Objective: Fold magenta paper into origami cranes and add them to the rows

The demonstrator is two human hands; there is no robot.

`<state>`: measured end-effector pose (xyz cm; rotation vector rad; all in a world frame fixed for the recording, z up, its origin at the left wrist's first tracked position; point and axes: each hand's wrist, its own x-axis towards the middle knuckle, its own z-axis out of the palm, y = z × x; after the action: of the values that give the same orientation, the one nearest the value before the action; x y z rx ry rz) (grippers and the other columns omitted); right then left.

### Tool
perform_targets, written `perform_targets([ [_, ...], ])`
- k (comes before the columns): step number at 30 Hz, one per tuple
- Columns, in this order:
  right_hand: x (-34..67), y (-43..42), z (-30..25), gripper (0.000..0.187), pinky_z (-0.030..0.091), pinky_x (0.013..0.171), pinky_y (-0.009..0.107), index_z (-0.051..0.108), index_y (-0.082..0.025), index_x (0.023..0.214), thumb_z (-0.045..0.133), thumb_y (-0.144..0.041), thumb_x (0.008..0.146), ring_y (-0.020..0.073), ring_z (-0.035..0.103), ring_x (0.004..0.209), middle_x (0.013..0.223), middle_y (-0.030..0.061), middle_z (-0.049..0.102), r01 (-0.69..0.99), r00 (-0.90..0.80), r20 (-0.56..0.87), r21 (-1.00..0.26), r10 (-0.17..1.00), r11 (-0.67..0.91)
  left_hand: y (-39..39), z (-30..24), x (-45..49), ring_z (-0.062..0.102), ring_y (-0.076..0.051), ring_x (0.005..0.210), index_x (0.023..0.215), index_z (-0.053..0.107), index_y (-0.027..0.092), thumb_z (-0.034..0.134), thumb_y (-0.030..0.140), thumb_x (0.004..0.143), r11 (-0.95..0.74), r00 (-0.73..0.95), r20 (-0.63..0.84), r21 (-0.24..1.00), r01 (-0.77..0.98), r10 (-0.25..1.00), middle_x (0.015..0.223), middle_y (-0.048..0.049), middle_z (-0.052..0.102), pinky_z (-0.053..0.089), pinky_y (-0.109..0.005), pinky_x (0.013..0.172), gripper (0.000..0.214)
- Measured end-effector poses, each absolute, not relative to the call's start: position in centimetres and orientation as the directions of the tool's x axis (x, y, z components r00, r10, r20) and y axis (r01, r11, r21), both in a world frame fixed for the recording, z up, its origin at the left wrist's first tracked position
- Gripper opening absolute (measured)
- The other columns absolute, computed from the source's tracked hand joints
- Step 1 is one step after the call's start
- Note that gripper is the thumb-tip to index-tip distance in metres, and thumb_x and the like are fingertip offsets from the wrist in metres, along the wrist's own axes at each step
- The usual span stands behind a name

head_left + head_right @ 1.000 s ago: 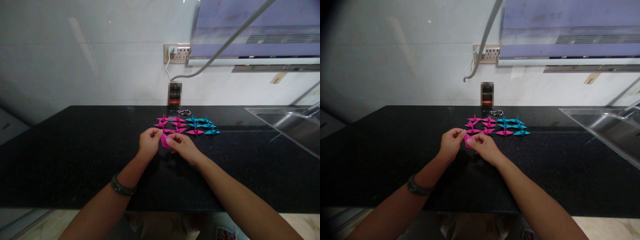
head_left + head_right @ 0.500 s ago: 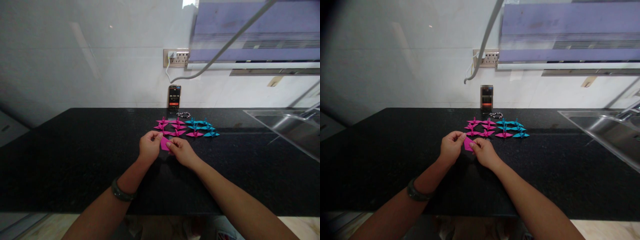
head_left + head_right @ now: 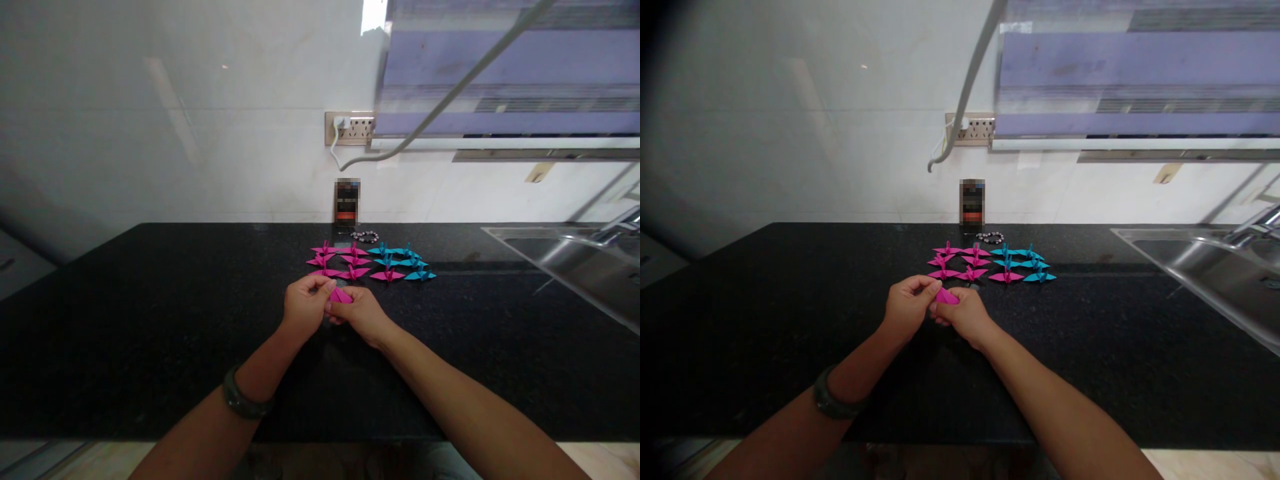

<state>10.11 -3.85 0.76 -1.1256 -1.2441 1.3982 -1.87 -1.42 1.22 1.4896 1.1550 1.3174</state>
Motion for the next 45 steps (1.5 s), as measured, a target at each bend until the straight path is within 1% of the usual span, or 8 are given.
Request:
perform_targets([
  [5,10.4,-3.9,0.8,0.032,0.04,0.05,0.021,0.061,-0.011,0.069,0.072,-0.039,0.057,0.0084,0.052,0.049,0.058,0.0008,0.06,-0.046,-0.174,-0.079,-0.995,0.982,-0.088,-1.5,1.5,-1.9,0.05,-0.01,0.051,0.067,0.064,0.013,0.061,0.03,0.068,-0.282,0.0,0.286,0.943,0.178,0.958,0.059,-0.0008,0.06,0.041,-0.022,0.05,0.017],
  [10,11.1,-3.8,0.8,0.03,0.04,0.05,0.022,0.063,-0.014,0.075,0.062,-0.043,0.068,0.0096,0.053,0.052,0.06,-0.0009,0.058,-0.016,-0.145,0.025,-1.0,0.989,0.023,-0.9,1.5,-2.3,0.054,-0.012,0.059,0.067,0.065,0.013,0.061,0.03,0.068,-0.311,-0.057,0.327,0.931,0.19,0.943,0.063,-0.0021,0.062,0.043,-0.024,0.059,0.017],
  [13,11.2,-3.6,0.8,0.029,0.04,0.048,0.023,0.061,-0.015,0.064,0.06,-0.043,0.07,0.0096,0.049,0.046,0.05,-0.0019,0.054,0.039,-0.073,0.064,-0.997,0.995,0.066,-0.8,1.5,-2.4,0.054,-0.013,0.059,0.067,0.065,0.014,0.061,0.031,0.068,-0.318,-0.043,0.33,0.932,0.175,0.943,0.062,-0.0021,0.062,0.043,-0.024,0.058,0.018],
  [18,11.0,-3.6,0.7,0.026,0.04,0.048,0.022,0.061,-0.015,0.071,0.059,-0.041,0.072,0.0102,0.053,0.05,0.057,-0.0002,0.058,0.032,-0.086,0.042,-0.998,0.995,0.045,-0.5,1.2,-2.4,0.052,-0.012,0.057,0.069,0.065,0.014,0.061,0.033,0.068,-0.305,-0.073,0.32,0.938,0.164,0.945,0.061,-0.0016,0.061,0.042,-0.023,0.054,0.019],
  [23,10.9,-3.6,0.6,0.025,0.041,0.049,0.021,0.055,-0.015,0.063,0.06,-0.038,0.071,0.0089,0.052,0.05,0.057,0.0007,0.059,0.017,-0.068,0.027,-0.999,0.997,0.028,-0.1,0.8,-2.5,0.051,-0.011,0.055,0.072,0.065,0.013,0.061,0.034,0.068,-0.303,-0.091,0.316,0.944,0.128,0.944,0.061,-0.0018,0.06,0.041,-0.022,0.053,0.022],
  [29,10.4,-4.0,0.7,0.034,0.04,0.045,0.018,0.059,-0.015,0.087,0.068,-0.039,0.063,0.0091,0.056,0.055,0.072,0.0021,0.062,-0.099,-0.154,-0.054,-0.993,0.987,-0.07,-0.3,0.7,-2.4,0.053,-0.012,0.056,0.071,0.065,0.014,0.06,0.035,0.069,-0.304,-0.07,0.316,0.942,0.144,0.946,0.062,-0.002,0.062,0.042,-0.023,0.054,0.022],
  [37,10.0,-3.9,0.6,0.027,0.039,0.045,0.019,0.056,-0.013,0.064,0.067,-0.037,0.063,0.0062,0.048,0.043,0.051,-0.0013,0.058,-0.053,-0.122,-0.072,-0.996,0.99,-0.079,-0.6,0.7,-2.3,0.055,-0.013,0.06,0.07,0.065,0.014,0.059,0.034,0.069,-0.326,-0.039,0.341,0.922,0.207,0.939,0.065,-0.0025,0.063,0.043,-0.024,0.058,0.02],
  [45,10.0,-4.2,0.9,0.027,0.037,0.045,0.018,0.059,-0.015,0.081,0.062,-0.038,0.068,0.008,0.049,0.053,0.065,-0.0012,0.057,0.013,-0.129,-0.019,-1.0,0.991,-0.018,0.0,0.5,-2.7,0.052,-0.012,0.057,0.07,0.065,0.014,0.06,0.033,0.068,-0.303,-0.051,0.316,0.937,0.171,0.948,0.062,-0.0017,0.062,0.041,-0.023,0.055,0.02],
])
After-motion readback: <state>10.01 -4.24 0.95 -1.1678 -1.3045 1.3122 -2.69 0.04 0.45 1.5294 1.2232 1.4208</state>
